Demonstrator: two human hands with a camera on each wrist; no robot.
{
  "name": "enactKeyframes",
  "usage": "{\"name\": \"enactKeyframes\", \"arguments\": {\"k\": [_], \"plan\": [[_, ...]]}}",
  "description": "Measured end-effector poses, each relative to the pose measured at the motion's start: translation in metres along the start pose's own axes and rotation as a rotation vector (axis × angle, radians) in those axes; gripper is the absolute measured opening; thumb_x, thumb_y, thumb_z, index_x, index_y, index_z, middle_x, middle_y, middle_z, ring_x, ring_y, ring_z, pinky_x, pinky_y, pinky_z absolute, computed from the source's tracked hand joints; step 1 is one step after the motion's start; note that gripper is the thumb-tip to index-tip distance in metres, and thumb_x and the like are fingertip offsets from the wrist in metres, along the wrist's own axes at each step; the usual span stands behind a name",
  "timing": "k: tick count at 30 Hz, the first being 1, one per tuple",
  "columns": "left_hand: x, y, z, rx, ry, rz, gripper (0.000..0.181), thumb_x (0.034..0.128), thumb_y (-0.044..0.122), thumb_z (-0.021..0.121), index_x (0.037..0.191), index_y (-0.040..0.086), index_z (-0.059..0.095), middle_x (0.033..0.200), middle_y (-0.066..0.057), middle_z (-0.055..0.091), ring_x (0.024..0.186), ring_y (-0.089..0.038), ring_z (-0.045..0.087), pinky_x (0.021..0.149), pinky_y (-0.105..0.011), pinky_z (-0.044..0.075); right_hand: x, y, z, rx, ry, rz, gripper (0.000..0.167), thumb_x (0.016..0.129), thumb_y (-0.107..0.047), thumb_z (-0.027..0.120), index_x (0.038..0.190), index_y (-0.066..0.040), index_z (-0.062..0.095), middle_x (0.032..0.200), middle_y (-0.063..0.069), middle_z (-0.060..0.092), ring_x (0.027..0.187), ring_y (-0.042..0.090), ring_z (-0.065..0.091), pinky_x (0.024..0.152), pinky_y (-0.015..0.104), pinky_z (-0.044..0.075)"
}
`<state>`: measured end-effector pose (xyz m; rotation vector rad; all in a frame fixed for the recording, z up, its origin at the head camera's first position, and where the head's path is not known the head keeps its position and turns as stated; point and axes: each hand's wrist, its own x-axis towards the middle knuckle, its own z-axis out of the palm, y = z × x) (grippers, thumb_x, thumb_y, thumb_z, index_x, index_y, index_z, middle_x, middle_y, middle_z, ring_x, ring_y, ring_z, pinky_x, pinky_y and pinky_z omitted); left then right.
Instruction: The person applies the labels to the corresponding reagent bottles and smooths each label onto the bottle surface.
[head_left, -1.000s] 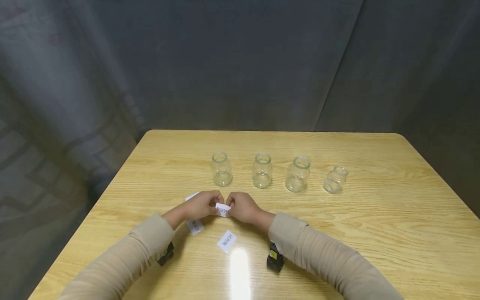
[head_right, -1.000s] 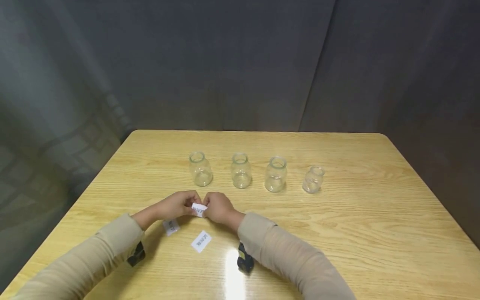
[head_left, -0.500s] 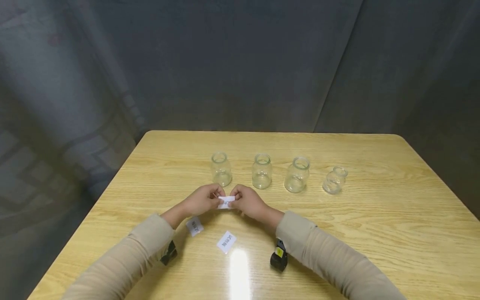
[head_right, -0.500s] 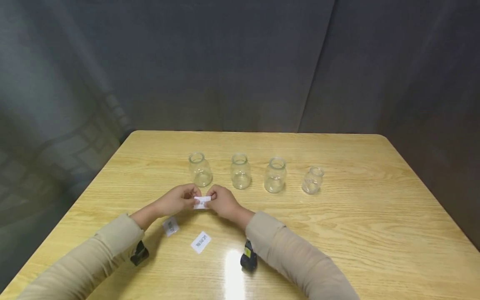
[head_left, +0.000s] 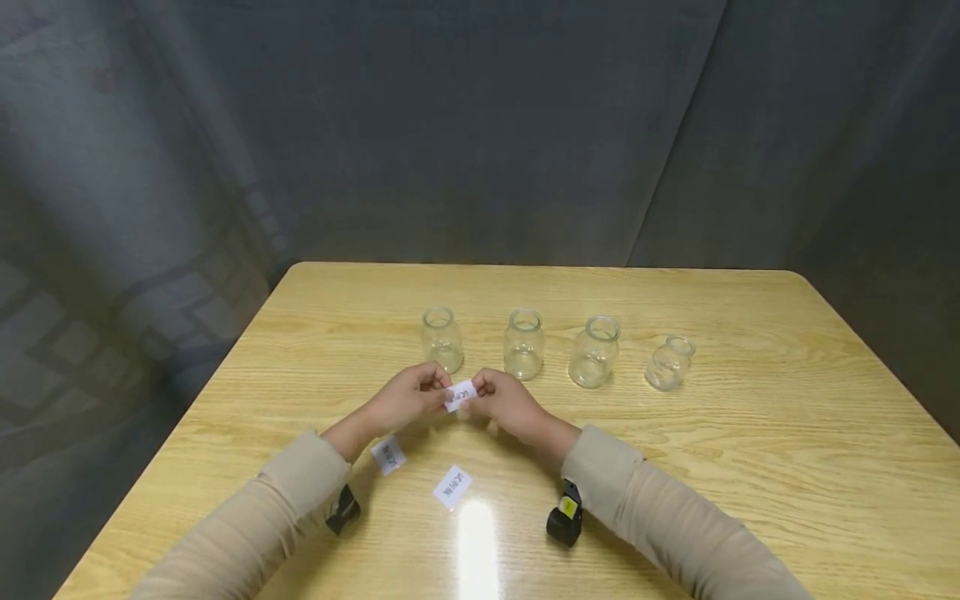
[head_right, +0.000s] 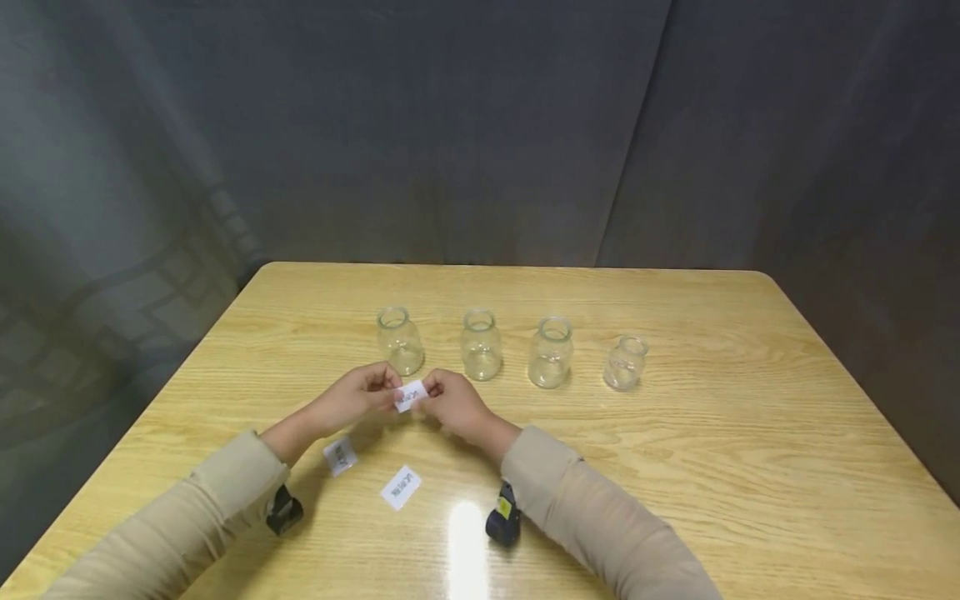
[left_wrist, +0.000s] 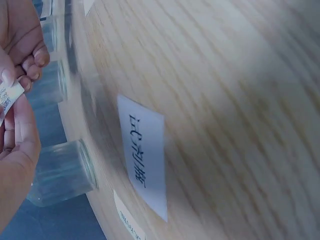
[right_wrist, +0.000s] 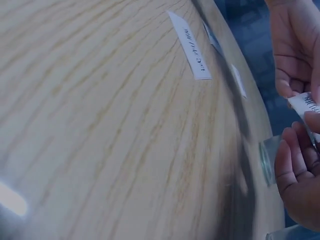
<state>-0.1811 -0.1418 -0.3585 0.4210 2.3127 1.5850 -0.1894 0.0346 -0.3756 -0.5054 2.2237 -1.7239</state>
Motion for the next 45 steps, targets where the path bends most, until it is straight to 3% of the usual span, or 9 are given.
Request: {"name": "enactKeyframes", "arguments": {"k": [7,12,19,26,36,45], "plan": [[-0.003,0.0,0.0,0.027,-0.021,0.022,0.008,0.0844,0.003,0.05,0.089,-0.003,0.049,0.082,-0.011,0.054,0.082,-0.031,0.054,0.076,-0.04,0.046,0.0,-0.004,-0.003,0.099,0.048,0.014,0.013,0.075,0.005,0.057,0.085,0.004,0.049,0.076,0.01,0.057,0.069,0.016,0.052,0.068,0.037,0.047],[-0.004,0.001,0.002,0.015,-0.024,0.041,0.009,0.0833,0.006,0.052,0.087,-0.002,0.05,0.083,-0.011,0.056,0.082,-0.03,0.053,0.075,-0.042,0.045,-0.001,-0.007,-0.004,0.14,0.08,0.008,0.012,0.077,0.005,0.056,0.086,0.005,0.049,0.074,0.007,0.054,0.067,0.012,0.05,0.067,0.037,0.047],[-0.001,0.003,0.003,-0.01,-0.019,0.038,0.009,0.0855,0.007,0.051,0.087,-0.001,0.048,0.085,-0.011,0.055,0.083,-0.025,0.054,0.076,-0.033,0.047,-0.003,-0.007,-0.006,0.195,0.075,0.021,0.01,0.077,0.004,0.056,0.083,0.006,0.048,0.074,0.006,0.057,0.068,0.013,0.053,0.07,0.042,0.047],[0.002,0.001,0.004,-0.038,-0.044,0.039,0.01,0.085,0.006,0.051,0.083,-0.002,0.046,0.084,-0.012,0.055,0.085,-0.03,0.054,0.077,-0.034,0.047,-0.002,-0.009,-0.008,0.224,0.09,0.018,0.013,0.076,0.006,0.056,0.086,0.008,0.049,0.076,0.011,0.054,0.067,0.011,0.053,0.07,0.038,0.048],[0.0,0.002,0.004,-0.105,-0.065,0.039,0.019,0.0871,0.009,0.049,0.098,-0.006,0.047,0.089,-0.013,0.053,0.086,-0.028,0.051,0.08,-0.039,0.044,-0.004,-0.006,-0.015,0.194,0.018,-0.007,0.017,0.078,0.006,0.055,0.092,0.014,0.051,0.078,0.007,0.054,0.068,0.011,0.051,0.068,0.034,0.047],[0.0,0.009,0.008,-0.138,-0.083,0.05,0.018,0.0885,0.007,0.045,0.096,-0.008,0.05,0.086,-0.011,0.054,0.081,-0.02,0.053,0.08,-0.045,0.043,-0.007,-0.005,-0.021,0.106,-0.045,-0.022,0.016,0.08,0.004,0.053,0.094,0.009,0.057,0.085,0.007,0.057,0.073,0.013,0.051,0.065,0.028,0.046]]}}
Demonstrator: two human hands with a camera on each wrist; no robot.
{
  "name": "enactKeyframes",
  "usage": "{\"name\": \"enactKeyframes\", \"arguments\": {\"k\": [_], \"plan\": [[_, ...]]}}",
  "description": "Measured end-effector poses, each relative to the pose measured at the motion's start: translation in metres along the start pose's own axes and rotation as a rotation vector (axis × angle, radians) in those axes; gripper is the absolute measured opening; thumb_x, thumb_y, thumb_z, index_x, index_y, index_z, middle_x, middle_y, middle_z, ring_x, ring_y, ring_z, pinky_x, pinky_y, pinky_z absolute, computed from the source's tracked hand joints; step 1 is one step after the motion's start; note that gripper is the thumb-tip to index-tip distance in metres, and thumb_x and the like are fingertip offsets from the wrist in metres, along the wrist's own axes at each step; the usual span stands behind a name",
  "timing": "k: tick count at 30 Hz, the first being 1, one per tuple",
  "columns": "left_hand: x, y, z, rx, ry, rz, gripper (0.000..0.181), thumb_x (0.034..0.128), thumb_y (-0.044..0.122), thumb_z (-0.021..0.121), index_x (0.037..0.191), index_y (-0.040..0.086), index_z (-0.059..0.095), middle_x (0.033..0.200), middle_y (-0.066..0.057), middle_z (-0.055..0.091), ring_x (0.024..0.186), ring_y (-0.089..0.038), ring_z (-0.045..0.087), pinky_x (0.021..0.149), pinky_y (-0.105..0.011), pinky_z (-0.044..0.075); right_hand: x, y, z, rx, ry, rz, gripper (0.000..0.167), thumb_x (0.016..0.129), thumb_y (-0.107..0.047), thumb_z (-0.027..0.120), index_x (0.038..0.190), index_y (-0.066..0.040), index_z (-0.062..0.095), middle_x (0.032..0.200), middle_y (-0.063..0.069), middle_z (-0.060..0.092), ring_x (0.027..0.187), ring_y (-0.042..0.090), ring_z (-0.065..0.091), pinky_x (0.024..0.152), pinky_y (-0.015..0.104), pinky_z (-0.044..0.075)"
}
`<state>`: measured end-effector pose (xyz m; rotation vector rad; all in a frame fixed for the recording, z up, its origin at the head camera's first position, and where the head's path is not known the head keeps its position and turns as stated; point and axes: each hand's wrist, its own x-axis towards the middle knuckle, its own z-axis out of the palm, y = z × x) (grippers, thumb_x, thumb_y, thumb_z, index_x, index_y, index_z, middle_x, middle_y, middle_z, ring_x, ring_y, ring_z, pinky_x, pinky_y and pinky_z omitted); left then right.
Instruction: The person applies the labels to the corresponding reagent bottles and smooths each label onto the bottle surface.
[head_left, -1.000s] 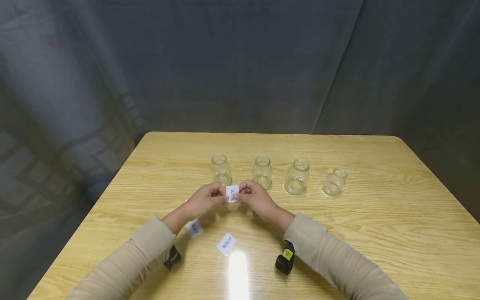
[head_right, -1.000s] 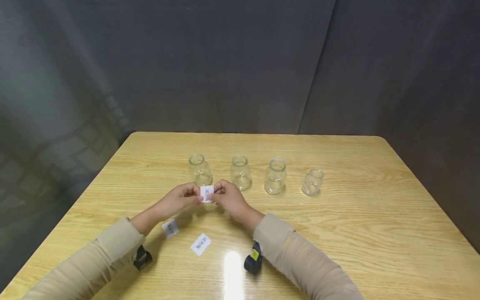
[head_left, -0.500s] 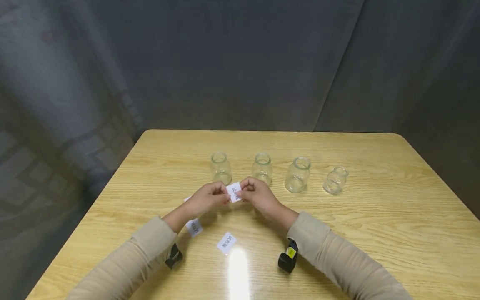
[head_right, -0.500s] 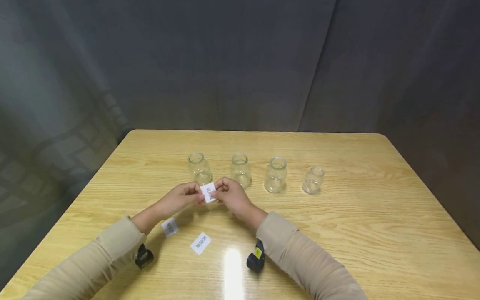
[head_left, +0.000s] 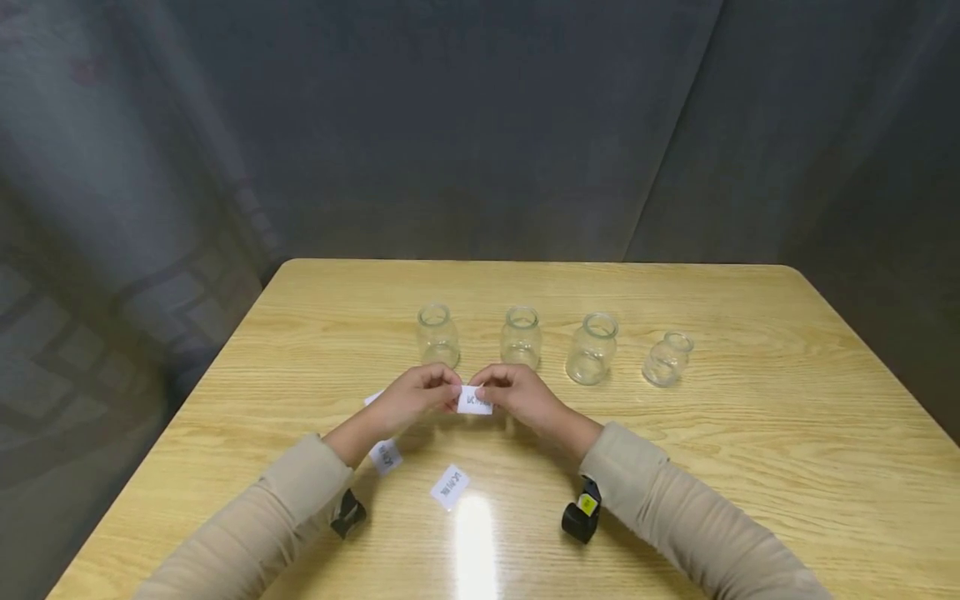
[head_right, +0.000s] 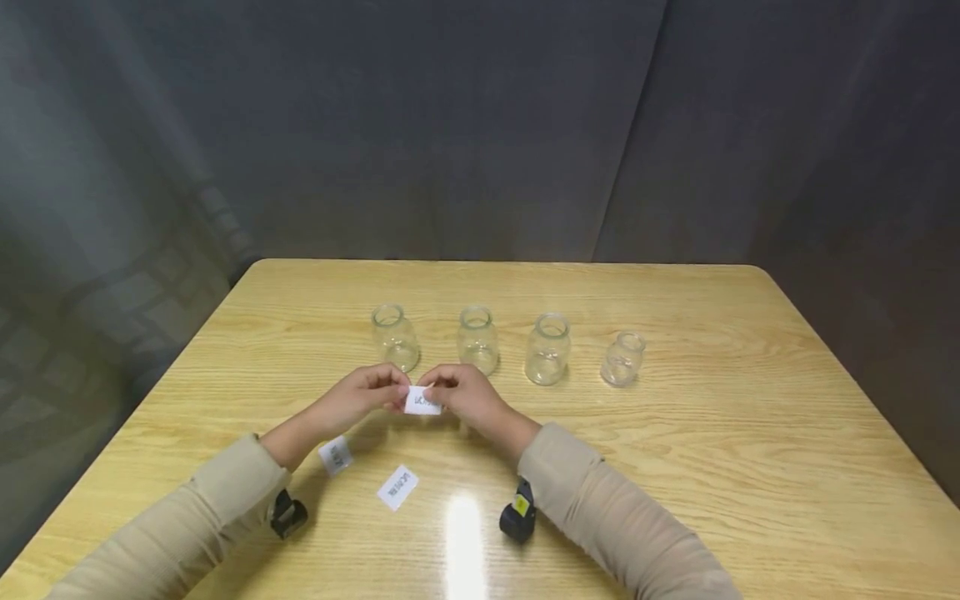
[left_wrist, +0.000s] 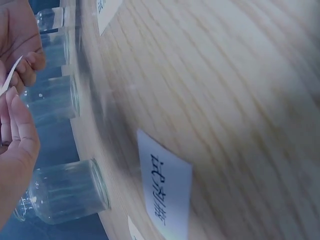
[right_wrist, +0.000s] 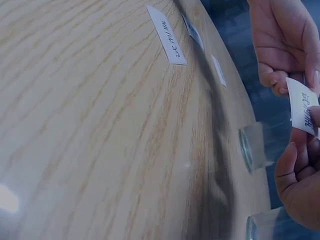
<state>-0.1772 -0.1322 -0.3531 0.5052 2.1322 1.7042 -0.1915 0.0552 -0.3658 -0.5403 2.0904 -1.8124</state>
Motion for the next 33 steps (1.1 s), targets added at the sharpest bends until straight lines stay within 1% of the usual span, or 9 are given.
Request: {"name": "enactKeyframes", "arguments": {"k": [3,10,14,18,23,27,29,31,33], "plan": [[0.0,0.001,0.0,0.004,-0.005,-0.009,0.019,0.0888,0.008,0.044,0.096,-0.008,0.051,0.084,-0.009,0.055,0.079,-0.019,0.054,0.08,-0.046,0.042,0.0,-0.001,-0.001,-0.034,-0.007,-0.006,0.015,0.079,0.004,0.053,0.093,0.009,0.058,0.086,0.008,0.057,0.074,0.014,0.051,0.066,0.027,0.045],[0.0,-0.002,-0.001,0.0,-0.014,-0.037,0.019,0.0882,0.007,0.046,0.095,-0.009,0.052,0.082,-0.009,0.057,0.079,-0.018,0.056,0.078,-0.041,0.045,0.0,0.001,-0.002,-0.098,-0.002,-0.016,0.009,0.078,0.0,0.057,0.086,0.004,0.057,0.074,0.005,0.052,0.07,0.015,0.048,0.066,0.038,0.046],[0.0,-0.003,-0.002,-0.003,-0.025,-0.042,0.019,0.0881,0.008,0.047,0.095,-0.008,0.052,0.083,-0.01,0.058,0.08,-0.019,0.056,0.078,-0.038,0.046,0.0,0.002,-0.002,-0.095,-0.004,-0.022,0.009,0.078,0.0,0.058,0.085,0.004,0.057,0.074,0.005,0.052,0.07,0.016,0.049,0.065,0.037,0.046],[0.001,-0.005,-0.003,-0.003,-0.024,-0.041,0.019,0.0876,0.01,0.048,0.095,-0.007,0.053,0.083,-0.01,0.058,0.08,-0.019,0.057,0.077,-0.037,0.046,0.001,0.0,-0.003,-0.091,0.004,-0.026,0.01,0.077,0.001,0.058,0.086,0.005,0.058,0.074,0.005,0.053,0.069,0.015,0.048,0.064,0.035,0.046],[0.002,-0.008,-0.005,0.005,0.013,-0.028,0.018,0.0863,0.011,0.051,0.092,-0.006,0.054,0.082,-0.009,0.059,0.079,-0.019,0.057,0.078,-0.036,0.046,0.001,-0.002,-0.002,-0.143,0.064,-0.032,0.012,0.075,0.0,0.061,0.086,0.005,0.057,0.074,0.006,0.054,0.067,0.015,0.049,0.062,0.033,0.046],[0.002,-0.009,-0.007,0.024,0.066,-0.025,0.018,0.0854,0.011,0.052,0.091,-0.005,0.055,0.081,-0.008,0.058,0.078,-0.019,0.057,0.075,-0.033,0.047,0.001,-0.002,-0.001,-0.178,0.16,-0.023,0.014,0.075,0.001,0.063,0.086,0.004,0.056,0.076,0.007,0.054,0.069,0.015,0.049,0.061,0.026,0.046],[0.002,-0.01,-0.008,0.01,0.083,-0.033,0.017,0.085,0.01,0.053,0.091,-0.006,0.055,0.081,-0.009,0.058,0.078,-0.019,0.057,0.075,-0.034,0.047,0.001,-0.001,0.0,-0.177,0.206,-0.017,0.014,0.074,0.001,0.063,0.085,0.003,0.055,0.076,0.007,0.054,0.068,0.015,0.049,0.058,0.023,0.044],[0.002,-0.01,-0.008,-0.003,0.09,-0.033,0.018,0.0848,0.01,0.053,0.091,-0.007,0.054,0.08,-0.009,0.058,0.077,-0.018,0.057,0.076,-0.035,0.047,0.0,0.0,0.001,-0.172,0.216,-0.018,0.013,0.074,0.001,0.063,0.084,0.003,0.055,0.076,0.006,0.053,0.067,0.014,0.048,0.056,0.021,0.042],[0.002,-0.01,-0.008,-0.019,0.09,-0.032,0.018,0.0847,0.009,0.053,0.091,-0.008,0.054,0.08,-0.008,0.058,0.077,-0.018,0.056,0.077,-0.036,0.047,-0.001,0.001,0.003,-0.163,0.188,-0.026,0.013,0.075,0.001,0.063,0.084,0.003,0.054,0.076,0.006,0.054,0.066,0.014,0.048,0.056,0.022,0.042]]}}
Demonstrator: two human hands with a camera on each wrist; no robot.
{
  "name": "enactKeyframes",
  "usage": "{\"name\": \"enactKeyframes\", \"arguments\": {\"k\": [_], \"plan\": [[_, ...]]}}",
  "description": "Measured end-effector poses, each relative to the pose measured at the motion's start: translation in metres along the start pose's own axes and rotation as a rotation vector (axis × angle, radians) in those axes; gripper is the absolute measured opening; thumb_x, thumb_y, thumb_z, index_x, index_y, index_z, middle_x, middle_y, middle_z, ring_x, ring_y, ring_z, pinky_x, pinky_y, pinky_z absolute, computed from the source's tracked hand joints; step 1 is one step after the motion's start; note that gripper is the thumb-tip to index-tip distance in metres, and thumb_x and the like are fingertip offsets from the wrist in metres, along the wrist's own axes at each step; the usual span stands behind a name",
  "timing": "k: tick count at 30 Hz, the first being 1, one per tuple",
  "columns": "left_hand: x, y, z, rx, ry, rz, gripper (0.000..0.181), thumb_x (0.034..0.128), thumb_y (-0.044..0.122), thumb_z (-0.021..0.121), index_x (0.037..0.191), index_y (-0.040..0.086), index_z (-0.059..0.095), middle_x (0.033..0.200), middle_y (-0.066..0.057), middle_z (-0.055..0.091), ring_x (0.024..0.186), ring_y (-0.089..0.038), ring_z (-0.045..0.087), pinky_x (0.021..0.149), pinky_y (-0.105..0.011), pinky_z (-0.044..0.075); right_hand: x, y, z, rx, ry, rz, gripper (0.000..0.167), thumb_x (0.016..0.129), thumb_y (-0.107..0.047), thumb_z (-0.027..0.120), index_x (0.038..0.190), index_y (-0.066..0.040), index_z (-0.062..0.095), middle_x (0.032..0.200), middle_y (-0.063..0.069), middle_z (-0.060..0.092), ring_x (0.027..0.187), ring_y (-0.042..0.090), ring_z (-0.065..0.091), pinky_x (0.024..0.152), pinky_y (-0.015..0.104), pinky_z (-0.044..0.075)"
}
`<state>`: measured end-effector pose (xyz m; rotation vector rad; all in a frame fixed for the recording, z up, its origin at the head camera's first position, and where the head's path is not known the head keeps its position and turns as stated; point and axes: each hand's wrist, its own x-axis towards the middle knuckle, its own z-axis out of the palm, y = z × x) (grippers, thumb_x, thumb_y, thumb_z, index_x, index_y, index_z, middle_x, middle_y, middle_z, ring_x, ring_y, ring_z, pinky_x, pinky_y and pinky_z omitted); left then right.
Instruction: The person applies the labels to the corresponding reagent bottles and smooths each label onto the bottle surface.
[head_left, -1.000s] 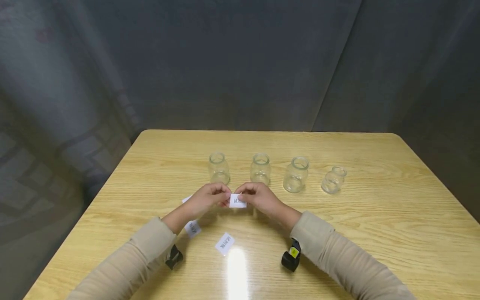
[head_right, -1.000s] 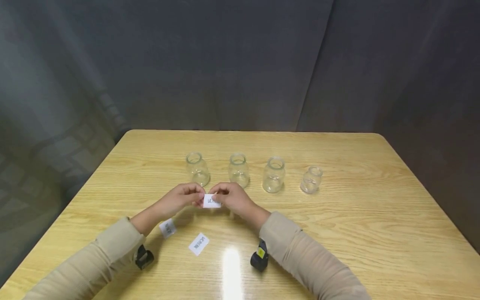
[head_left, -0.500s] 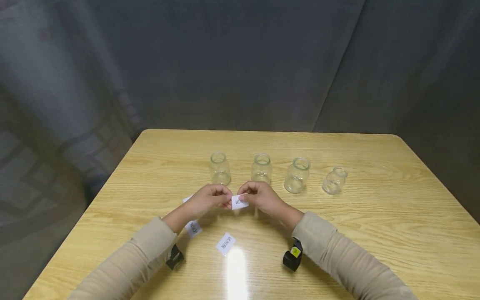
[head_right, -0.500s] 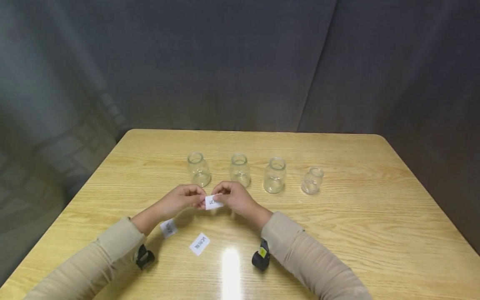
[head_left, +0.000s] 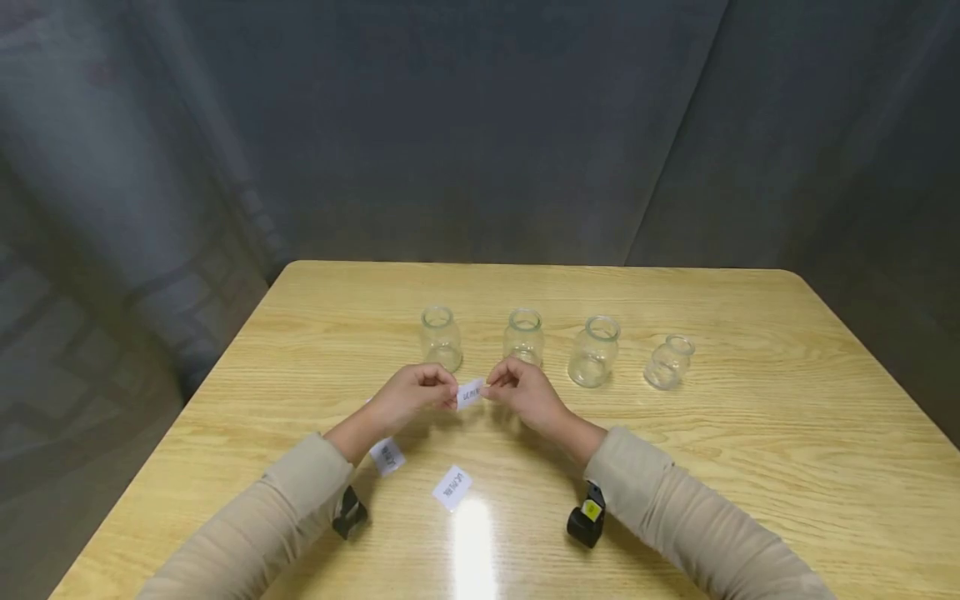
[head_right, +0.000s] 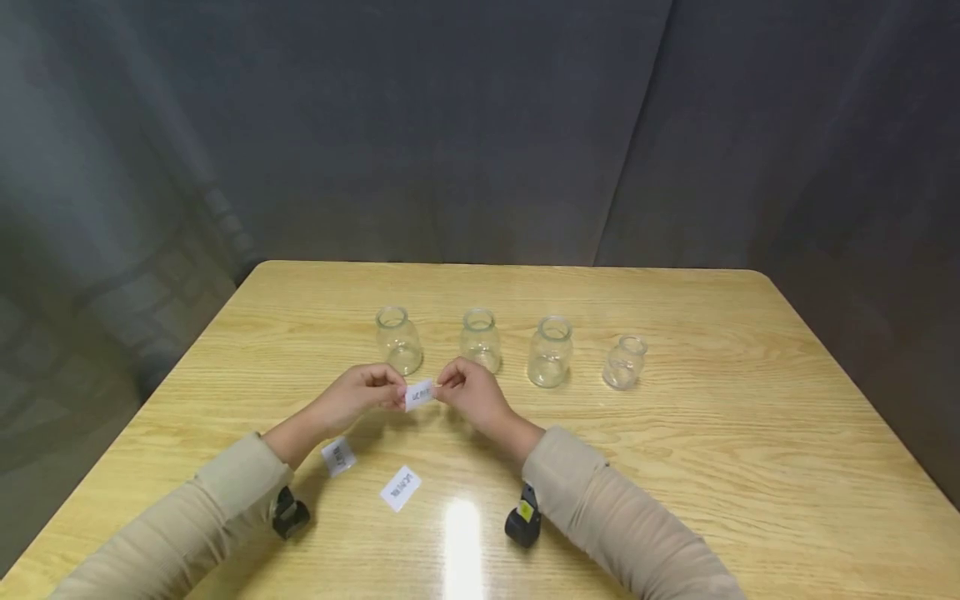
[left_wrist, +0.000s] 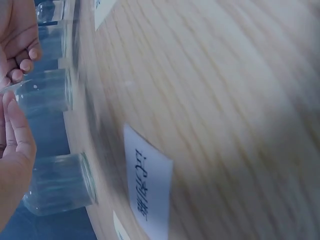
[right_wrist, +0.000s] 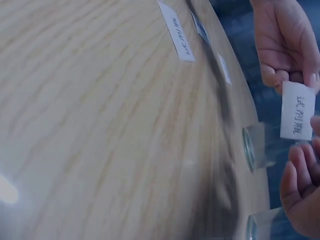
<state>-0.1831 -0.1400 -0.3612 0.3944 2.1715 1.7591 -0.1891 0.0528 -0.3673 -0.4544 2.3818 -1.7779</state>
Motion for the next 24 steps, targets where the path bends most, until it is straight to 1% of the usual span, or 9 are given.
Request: {"name": "enactKeyframes", "arguments": {"k": [4,7,12,16,19,22,24], "plan": [[0.0,0.002,0.002,-0.001,-0.029,0.008,0.02,0.0841,0.011,0.054,0.093,-0.007,0.055,0.083,-0.007,0.058,0.081,-0.019,0.056,0.079,-0.037,0.045,-0.003,0.0,0.005,0.026,-0.119,-0.05,0.014,0.076,-0.002,0.062,0.086,0.004,0.054,0.08,0.008,0.056,0.07,0.015,0.052,0.06,0.025,0.046],[0.0,0.002,0.004,0.027,-0.045,0.01,0.021,0.0832,0.014,0.056,0.092,-0.004,0.056,0.084,-0.006,0.058,0.083,-0.018,0.054,0.08,-0.035,0.045,-0.005,0.0,0.007,0.042,-0.161,-0.068,0.016,0.077,-0.003,0.062,0.087,0.005,0.054,0.082,0.009,0.056,0.073,0.016,0.053,0.064,0.027,0.047],[0.001,0.001,0.009,0.056,-0.038,0.007,0.018,0.0817,0.015,0.058,0.09,-0.002,0.058,0.084,-0.004,0.058,0.084,-0.018,0.053,0.079,-0.037,0.044,-0.007,-0.001,0.008,0.061,-0.17,-0.049,0.018,0.076,-0.003,0.063,0.088,0.005,0.052,0.08,0.009,0.056,0.071,0.014,0.053,0.064,0.027,0.046],[0.002,0.001,0.011,0.08,-0.034,0.0,0.018,0.0811,0.016,0.059,0.089,0.001,0.059,0.087,-0.005,0.058,0.086,-0.019,0.053,0.08,-0.036,0.043,-0.007,-0.001,0.008,0.062,-0.166,-0.034,0.019,0.076,-0.005,0.063,0.088,0.005,0.052,0.079,0.009,0.056,0.069,0.014,0.053,0.065,0.034,0.047],[0.003,0.001,0.011,0.11,-0.025,-0.006,0.016,0.0809,0.017,0.059,0.088,0.003,0.06,0.089,-0.005,0.057,0.088,-0.019,0.052,0.08,-0.033,0.043,-0.008,-0.001,0.008,0.05,-0.16,-0.023,0.017,0.077,-0.005,0.063,0.087,0.004,0.052,0.078,0.008,0.056,0.069,0.014,0.054,0.067,0.039,0.048],[0.003,0.001,0.012,0.123,-0.02,-0.004,0.014,0.0814,0.016,0.058,0.088,0.003,0.059,0.089,-0.005,0.057,0.088,-0.018,0.052,0.08,-0.033,0.043,-0.009,-0.001,0.008,0.05,-0.159,-0.02,0.015,0.077,-0.004,0.061,0.087,0.004,0.052,0.078,0.008,0.056,0.07,0.017,0.055,0.067,0.04,0.048],[0.003,0.001,0.012,0.121,-0.018,-0.007,0.014,0.0814,0.015,0.058,0.088,0.003,0.059,0.089,-0.005,0.057,0.088,-0.018,0.052,0.08,-0.032,0.043,-0.009,0.0,0.008,0.059,-0.161,-0.016,0.014,0.078,-0.003,0.06,0.086,0.005,0.052,0.078,0.009,0.056,0.071,0.022,0.056,0.068,0.04,0.048]]}}
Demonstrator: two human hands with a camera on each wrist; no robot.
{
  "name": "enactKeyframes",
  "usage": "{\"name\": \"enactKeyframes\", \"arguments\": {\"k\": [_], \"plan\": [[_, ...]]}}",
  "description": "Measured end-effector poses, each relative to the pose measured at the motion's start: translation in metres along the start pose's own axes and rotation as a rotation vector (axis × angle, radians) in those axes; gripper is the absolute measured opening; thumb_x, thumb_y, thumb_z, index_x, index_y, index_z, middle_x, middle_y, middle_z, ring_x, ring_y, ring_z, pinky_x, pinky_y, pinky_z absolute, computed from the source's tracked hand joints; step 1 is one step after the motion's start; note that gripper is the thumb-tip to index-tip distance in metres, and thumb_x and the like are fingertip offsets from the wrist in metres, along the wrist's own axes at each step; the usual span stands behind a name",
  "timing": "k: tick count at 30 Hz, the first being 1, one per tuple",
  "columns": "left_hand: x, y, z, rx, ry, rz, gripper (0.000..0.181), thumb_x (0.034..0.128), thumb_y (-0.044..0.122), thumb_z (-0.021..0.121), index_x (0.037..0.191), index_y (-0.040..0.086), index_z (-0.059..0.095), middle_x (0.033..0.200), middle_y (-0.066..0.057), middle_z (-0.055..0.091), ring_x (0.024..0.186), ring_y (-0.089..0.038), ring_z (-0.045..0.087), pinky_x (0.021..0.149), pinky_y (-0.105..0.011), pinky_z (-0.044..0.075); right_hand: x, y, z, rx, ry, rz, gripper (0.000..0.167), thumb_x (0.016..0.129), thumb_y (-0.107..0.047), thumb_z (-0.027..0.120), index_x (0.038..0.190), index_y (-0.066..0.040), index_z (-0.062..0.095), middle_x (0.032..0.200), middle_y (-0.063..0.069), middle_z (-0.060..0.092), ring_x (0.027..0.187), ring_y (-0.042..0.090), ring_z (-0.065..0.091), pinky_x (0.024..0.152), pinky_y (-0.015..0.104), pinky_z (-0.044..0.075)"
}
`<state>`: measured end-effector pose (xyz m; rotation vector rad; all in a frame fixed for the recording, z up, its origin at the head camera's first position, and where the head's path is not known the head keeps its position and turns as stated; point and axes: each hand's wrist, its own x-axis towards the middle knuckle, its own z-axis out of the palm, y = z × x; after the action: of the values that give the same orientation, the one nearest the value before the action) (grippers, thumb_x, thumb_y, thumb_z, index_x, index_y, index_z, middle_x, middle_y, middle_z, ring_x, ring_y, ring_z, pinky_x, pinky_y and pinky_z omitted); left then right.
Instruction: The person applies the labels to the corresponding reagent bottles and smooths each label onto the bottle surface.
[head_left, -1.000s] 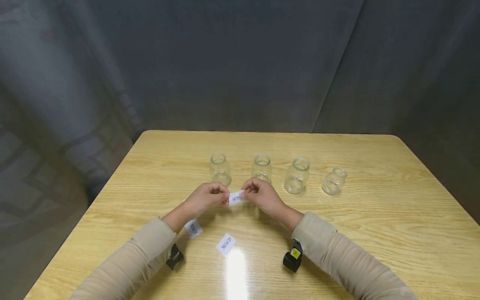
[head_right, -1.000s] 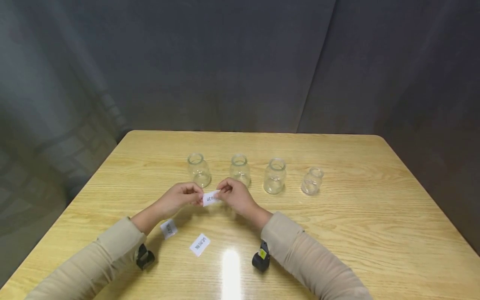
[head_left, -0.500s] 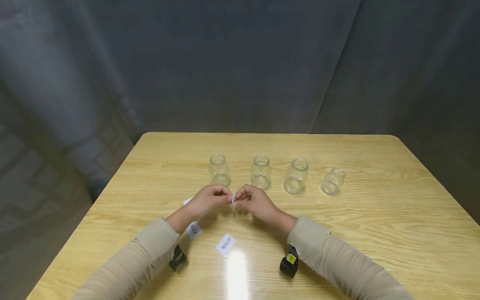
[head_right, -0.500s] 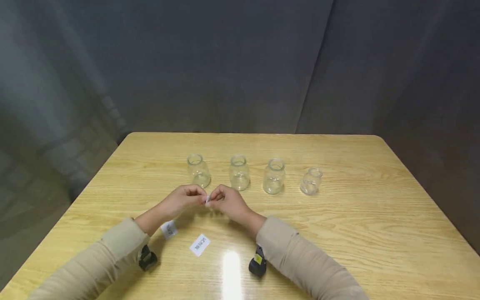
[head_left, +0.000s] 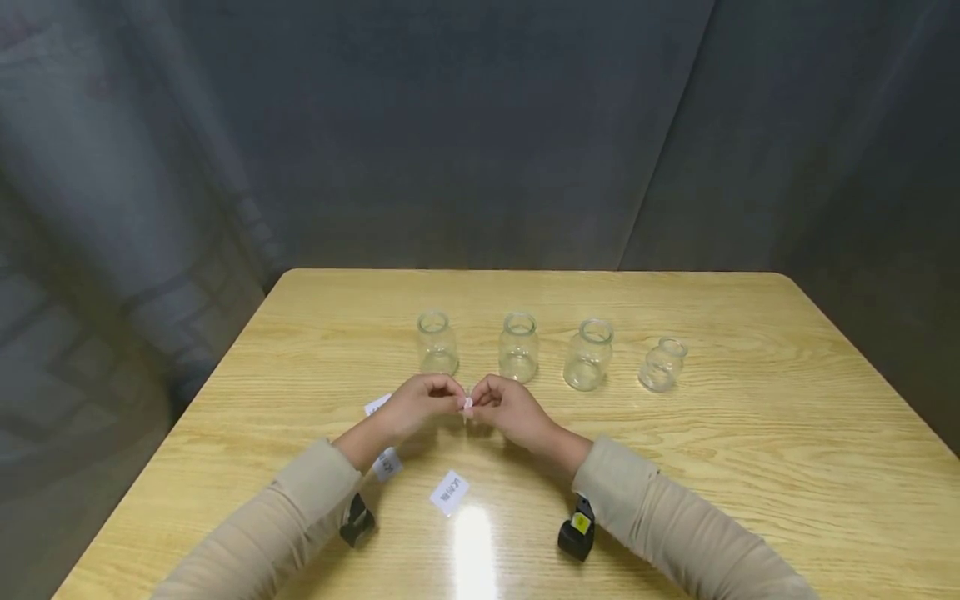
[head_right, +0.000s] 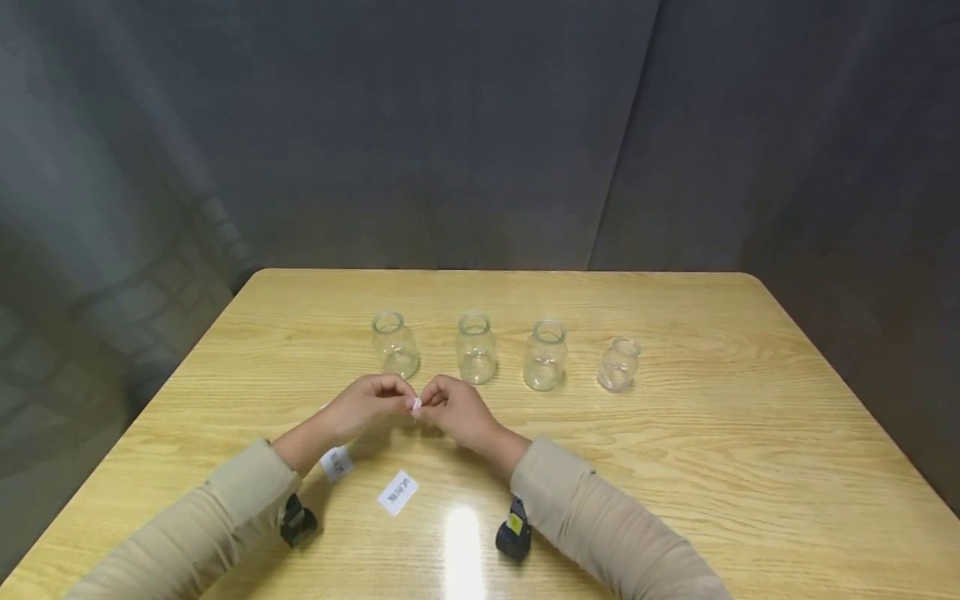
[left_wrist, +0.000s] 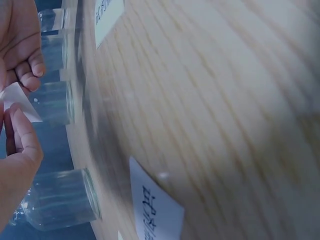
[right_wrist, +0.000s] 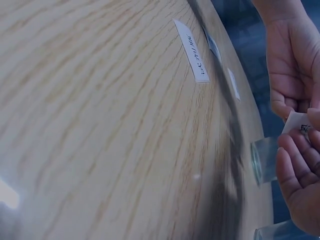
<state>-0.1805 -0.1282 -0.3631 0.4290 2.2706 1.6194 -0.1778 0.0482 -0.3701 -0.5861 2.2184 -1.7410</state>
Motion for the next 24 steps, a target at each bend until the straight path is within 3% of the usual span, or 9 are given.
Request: {"name": "enactKeyframes", "arguments": {"k": [7,12,19,24], "plan": [[-0.002,0.0,-0.001,0.002,0.016,0.0,0.011,0.0817,0.011,0.056,0.086,0.001,0.057,0.087,-0.005,0.056,0.085,-0.018,0.051,0.078,-0.032,0.043,-0.004,-0.007,0.001,0.023,0.003,-0.001,0.01,0.078,0.006,0.056,0.086,0.007,0.05,0.076,0.011,0.054,0.073,0.031,0.054,0.069,0.042,0.047],[-0.002,-0.004,-0.001,-0.062,0.02,0.017,0.008,0.0825,0.003,0.052,0.087,-0.004,0.053,0.082,-0.006,0.055,0.079,-0.017,0.053,0.076,-0.032,0.046,-0.004,-0.008,0.0,0.031,-0.005,-0.015,0.016,0.077,0.009,0.054,0.093,0.007,0.049,0.073,0.016,0.055,0.07,0.035,0.053,0.061,0.035,0.046],[-0.003,-0.004,-0.002,-0.07,0.034,-0.016,0.005,0.0818,-0.001,0.05,0.086,-0.005,0.05,0.079,-0.008,0.054,0.075,-0.017,0.054,0.075,-0.032,0.047,-0.001,0.001,-0.001,-0.034,0.001,-0.075,0.023,0.075,0.008,0.056,0.098,0.004,0.057,0.073,0.012,0.055,0.064,0.015,0.051,0.06,0.028,0.047],[-0.003,-0.005,-0.004,-0.056,0.042,-0.05,0.007,0.08,0.0,0.052,0.086,-0.004,0.05,0.075,-0.006,0.052,0.071,-0.016,0.051,0.073,-0.034,0.046,-0.001,0.001,-0.003,-0.064,-0.022,-0.077,0.016,0.075,0.006,0.059,0.091,0.004,0.058,0.075,0.01,0.058,0.068,0.014,0.054,0.062,0.023,0.048]]}}
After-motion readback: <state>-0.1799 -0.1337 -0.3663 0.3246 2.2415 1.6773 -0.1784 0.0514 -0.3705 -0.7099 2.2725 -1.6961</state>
